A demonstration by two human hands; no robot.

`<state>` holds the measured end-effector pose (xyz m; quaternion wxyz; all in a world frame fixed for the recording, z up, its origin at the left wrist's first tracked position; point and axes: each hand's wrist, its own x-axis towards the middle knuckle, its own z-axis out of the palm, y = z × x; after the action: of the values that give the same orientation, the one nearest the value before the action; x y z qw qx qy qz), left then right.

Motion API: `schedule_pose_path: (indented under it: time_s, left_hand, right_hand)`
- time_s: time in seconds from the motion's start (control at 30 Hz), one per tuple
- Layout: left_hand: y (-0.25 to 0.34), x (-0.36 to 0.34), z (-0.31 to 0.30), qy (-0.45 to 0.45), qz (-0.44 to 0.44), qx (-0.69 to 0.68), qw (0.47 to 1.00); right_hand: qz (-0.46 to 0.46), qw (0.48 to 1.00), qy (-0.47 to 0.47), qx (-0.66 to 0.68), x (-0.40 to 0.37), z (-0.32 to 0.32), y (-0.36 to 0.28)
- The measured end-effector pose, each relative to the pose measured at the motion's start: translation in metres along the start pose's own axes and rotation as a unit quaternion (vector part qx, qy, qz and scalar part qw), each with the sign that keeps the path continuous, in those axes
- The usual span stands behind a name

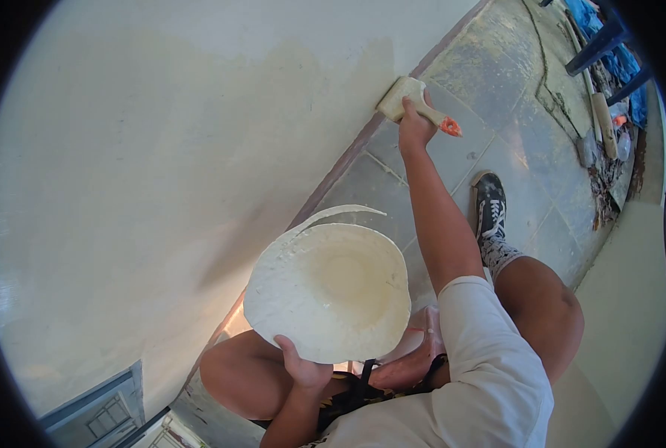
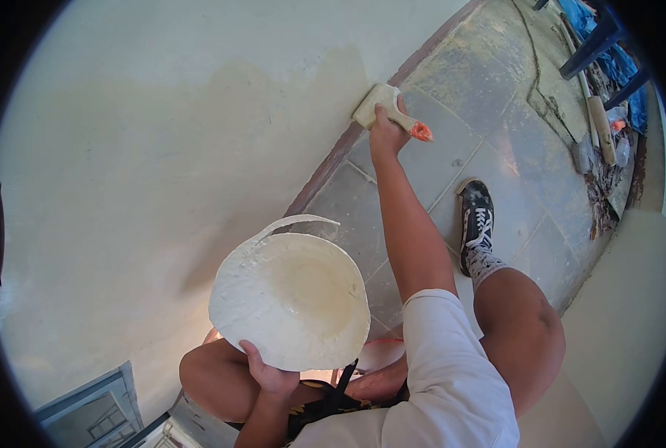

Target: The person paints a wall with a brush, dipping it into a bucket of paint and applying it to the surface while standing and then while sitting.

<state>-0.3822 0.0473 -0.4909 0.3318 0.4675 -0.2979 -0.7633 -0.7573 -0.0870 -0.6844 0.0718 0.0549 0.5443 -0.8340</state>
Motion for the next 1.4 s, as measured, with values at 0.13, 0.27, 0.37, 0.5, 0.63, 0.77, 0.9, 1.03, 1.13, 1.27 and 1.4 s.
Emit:
schedule_pose_path:
  time_s: [0.13, 0.27, 0.37, 0.5, 0.63, 0.77, 0.9, 1.03, 1.13, 1.27, 1.4]
  left_hand:
    - [0.0, -0.002, 0.0, 0.003, -0.012, -0.006, 1.0]
    - [0.001, 0.002, 0.003, -0.006, -0.008, 0.004, 1.0]
    - [0.001, 0.0, 0.0, -0.004, -0.019, 0.004, 1.0]
    - [0.002, 0.0, 0.005, 0.011, -0.017, 0.008, 1.0]
    - [0.0, 0.0, 0.002, 0.014, -0.018, 0.011, 1.0]
    - [0.0, 0.002, 0.002, 0.006, -0.02, 0.005, 1.0]
    - [0.003, 0.003, 0.009, 0.003, -0.019, 0.005, 1.0]
    - [0.001, 0.003, 0.008, -0.007, -0.021, 0.016, 1.0]
    - [0.002, 0.003, 0.008, 0.008, -0.026, 0.012, 1.0]
    - [0.003, 0.002, 0.012, 0.008, -0.022, 0.008, 1.0]
    - [0.003, 0.003, 0.008, 0.001, -0.01, -0.009, 1.0]
  right_hand:
    - [0.044, 0.997, -0.001, 0.068, 0.005, -0.004, -0.03]
    - [0.043, 0.996, 0.03, 0.075, 0.002, -0.023, -0.031]
    - [0.023, 0.997, 0.028, 0.068, 0.006, -0.026, -0.01]
    - [-0.009, 1.0, 0.027, 0.007, 0.023, -0.003, 0.002]
    - [0.028, 0.997, -0.019, 0.07, 0.027, 0.0, -0.043]
    - [-0.001, 0.997, 0.012, 0.079, 0.029, -0.019, -0.049]
    - [0.011, 0.999, 0.023, 0.044, 0.038, -0.016, -0.005]
    - [-0.004, 1.0, -0.018, 0.024, 0.047, 0.007, -0.013]
    - [0.017, 0.996, 0.0, 0.092, 0.039, -0.004, -0.044]
    - [0.016, 0.997, 0.012, 0.08, 0.019, -0.021, -0.047]
    - [0.002, 0.999, 0.016, 0.028, -0.009, -0.035, -0.006]
